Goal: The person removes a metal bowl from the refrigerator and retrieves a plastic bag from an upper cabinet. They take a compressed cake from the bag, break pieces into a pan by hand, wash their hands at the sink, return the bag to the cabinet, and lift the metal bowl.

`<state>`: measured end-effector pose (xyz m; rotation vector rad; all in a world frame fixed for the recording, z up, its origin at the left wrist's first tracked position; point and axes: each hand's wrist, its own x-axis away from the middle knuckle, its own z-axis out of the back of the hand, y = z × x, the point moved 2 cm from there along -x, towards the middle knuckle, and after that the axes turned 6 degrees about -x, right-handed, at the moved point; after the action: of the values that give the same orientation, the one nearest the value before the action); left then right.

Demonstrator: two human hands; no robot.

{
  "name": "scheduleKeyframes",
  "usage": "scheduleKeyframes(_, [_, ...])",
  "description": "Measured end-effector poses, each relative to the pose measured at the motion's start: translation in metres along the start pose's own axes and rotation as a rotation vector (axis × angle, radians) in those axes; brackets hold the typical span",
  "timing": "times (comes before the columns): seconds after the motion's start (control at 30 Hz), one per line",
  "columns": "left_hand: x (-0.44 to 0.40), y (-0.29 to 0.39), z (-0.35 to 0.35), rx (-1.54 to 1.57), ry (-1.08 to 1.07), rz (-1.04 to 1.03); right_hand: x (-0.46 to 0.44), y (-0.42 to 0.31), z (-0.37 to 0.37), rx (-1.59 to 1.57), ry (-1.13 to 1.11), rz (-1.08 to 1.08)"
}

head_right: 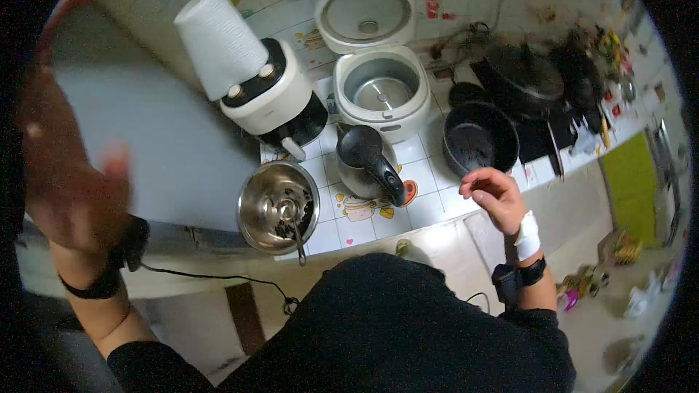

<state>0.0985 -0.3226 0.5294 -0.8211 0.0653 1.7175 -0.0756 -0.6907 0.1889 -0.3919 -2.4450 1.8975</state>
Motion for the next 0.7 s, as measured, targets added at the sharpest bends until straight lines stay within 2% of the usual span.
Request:
scheduleKeyframes(0.1, [0.03,0.019,-0.009,0.044,-0.049,-0.039,-0.021,-0.002,-0.016,0.061,-0.068,-0.06])
scheduleKeyframes(0.23, [0.054,0.021,-0.001,-0.006,-0.032,-0.038,-0.043,0.001,-0.032,0.08,-0.191,-0.028])
scheduleKeyframes(0.4, [0.065,0.006,0.03,-0.067,0.05,0.063,-0.05,-0.007,-0.062,0.029,-0.273,-0.098])
scheduleKeyframes(0.47, [0.068,0.004,0.039,-0.091,0.079,0.085,-0.055,-0.013,-0.067,0.027,-0.348,-0.045])
scheduleKeyframes(0.7, [0.084,-0.004,0.051,-0.098,0.161,0.13,-0.053,-0.007,-0.079,0.059,-0.345,-0.044])
